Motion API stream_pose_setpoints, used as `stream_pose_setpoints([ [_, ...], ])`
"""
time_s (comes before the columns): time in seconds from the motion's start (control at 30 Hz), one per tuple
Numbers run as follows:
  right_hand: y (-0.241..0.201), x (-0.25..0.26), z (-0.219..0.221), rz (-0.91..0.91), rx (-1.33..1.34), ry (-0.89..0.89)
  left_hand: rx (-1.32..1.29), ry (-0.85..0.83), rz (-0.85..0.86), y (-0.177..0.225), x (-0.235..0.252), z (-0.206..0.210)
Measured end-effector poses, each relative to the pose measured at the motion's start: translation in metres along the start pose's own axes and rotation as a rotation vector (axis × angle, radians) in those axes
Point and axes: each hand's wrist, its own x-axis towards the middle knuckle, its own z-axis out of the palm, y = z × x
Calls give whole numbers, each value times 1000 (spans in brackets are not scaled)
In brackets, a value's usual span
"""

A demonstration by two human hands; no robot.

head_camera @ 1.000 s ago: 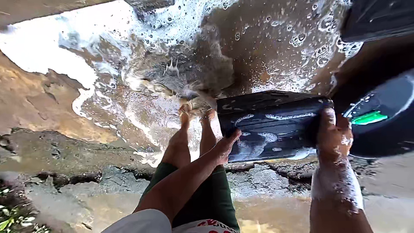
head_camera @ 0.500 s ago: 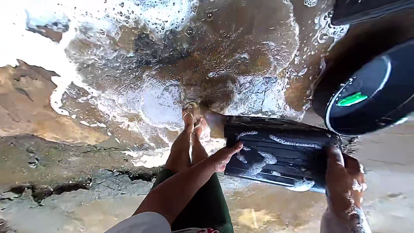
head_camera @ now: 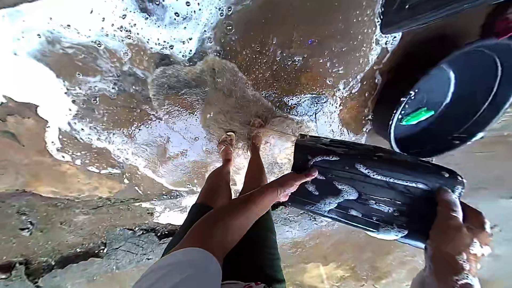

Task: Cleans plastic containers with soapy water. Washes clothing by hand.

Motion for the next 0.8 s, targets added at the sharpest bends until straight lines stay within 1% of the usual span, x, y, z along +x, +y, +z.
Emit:
stream_pose_setpoints([
  [0.07, 16, -3, -4, 3, 43, 27, 31, -26, -24, -1, 3, 4],
  [0.13, 21, -6, -5, -6, 77, 37, 50, -15, -26, 0, 7, 3],
  [0.23, 16, -21, -12, 16, 59, 16, 73, 27, -33, -4, -1, 2],
  [0.33, 9, -30, -29, 10, 29, -33, 56, 56, -55, -9, -15, 10],
  [0.43, 3, -25, -41, -24, 0, -28, -53, -9, -6, -2, -22, 20],
  [0.53, -4, -10, -41, 12, 36, -24, -35, -61, 95, 28, -28, 28],
  [0.63, -14, 7, -23, 86, 212, -78, 129, -11, 239, 73, -38, 39],
  [0.7, -11, 26, 7, 126, 399, -153, 290, 46, 326, 104, -43, 47],
  [0.77, 1, 47, 46, 170, 575, -265, 528, 132, 379, 137, -40, 58],
  [0.8, 6, 56, 64, 178, 622, -337, 665, 183, 384, 153, -36, 65],
])
